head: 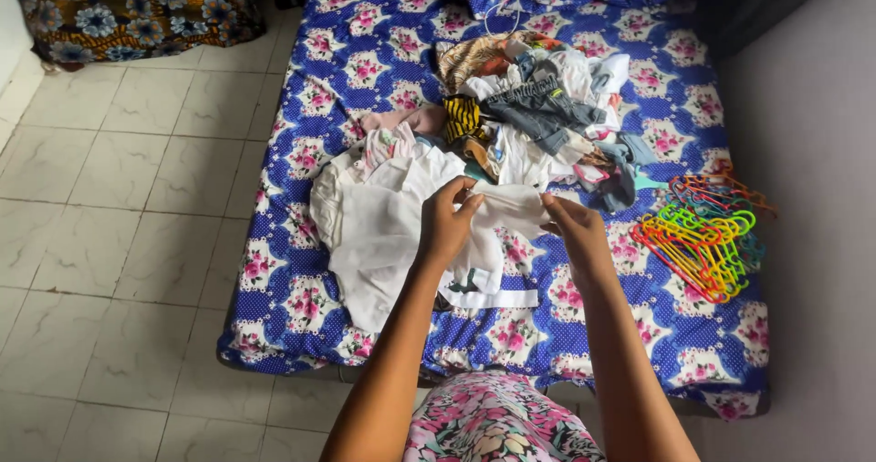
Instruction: Hanging baby clothes on hangers and placing them in a wardrobe.
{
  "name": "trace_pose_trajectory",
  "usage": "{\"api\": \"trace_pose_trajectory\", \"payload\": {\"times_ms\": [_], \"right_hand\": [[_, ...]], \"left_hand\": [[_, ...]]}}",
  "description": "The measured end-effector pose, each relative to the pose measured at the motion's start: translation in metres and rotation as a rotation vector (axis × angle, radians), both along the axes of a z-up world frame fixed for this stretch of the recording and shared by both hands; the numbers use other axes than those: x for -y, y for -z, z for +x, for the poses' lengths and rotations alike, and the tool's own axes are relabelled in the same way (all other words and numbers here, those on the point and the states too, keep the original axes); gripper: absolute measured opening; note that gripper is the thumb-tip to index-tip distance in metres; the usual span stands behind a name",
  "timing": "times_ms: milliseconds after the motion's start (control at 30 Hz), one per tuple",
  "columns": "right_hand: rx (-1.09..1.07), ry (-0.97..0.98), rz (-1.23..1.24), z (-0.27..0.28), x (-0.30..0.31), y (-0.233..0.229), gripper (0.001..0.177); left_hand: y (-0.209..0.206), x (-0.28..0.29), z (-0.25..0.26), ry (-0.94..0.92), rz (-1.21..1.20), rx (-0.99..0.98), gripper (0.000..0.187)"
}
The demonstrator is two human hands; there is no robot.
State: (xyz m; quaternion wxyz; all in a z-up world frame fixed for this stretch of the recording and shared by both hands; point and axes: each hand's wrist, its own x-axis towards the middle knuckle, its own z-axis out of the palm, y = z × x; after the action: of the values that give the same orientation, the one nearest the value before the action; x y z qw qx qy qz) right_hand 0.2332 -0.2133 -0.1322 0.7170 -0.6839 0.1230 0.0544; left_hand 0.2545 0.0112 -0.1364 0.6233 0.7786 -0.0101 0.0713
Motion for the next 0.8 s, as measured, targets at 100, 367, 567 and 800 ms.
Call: {"api": "trace_pose_trajectory", "payload": {"times_ms": [100, 367, 567, 800], "right_hand": [[0.062, -0.004, 0.110, -0.012, -0.003, -0.027, 0.055], [0.134, -0.013, -0.079, -0.042, -0.041, -0.041, 0.082], [0.163, 0.075, -0.269, -0.074, -0.044, -0.002, 0.081], [0.221, 0.233, -0.679, -0.091, -0.052, -0.039, 0.057]], "left_hand": [[0.009, 0.001, -0.004, 0.118, -0.247, -0.034, 0.022], [-0.012, 0.015, -0.023, 0.187, -0.418, -0.065, 0.015], [-0.006, 0.033, -0.026, 0.128, -0.334, -0.045, 0.013], [-0.003, 0.058, -0.028, -0.071, -0.263, 0.009, 0.015]]}}
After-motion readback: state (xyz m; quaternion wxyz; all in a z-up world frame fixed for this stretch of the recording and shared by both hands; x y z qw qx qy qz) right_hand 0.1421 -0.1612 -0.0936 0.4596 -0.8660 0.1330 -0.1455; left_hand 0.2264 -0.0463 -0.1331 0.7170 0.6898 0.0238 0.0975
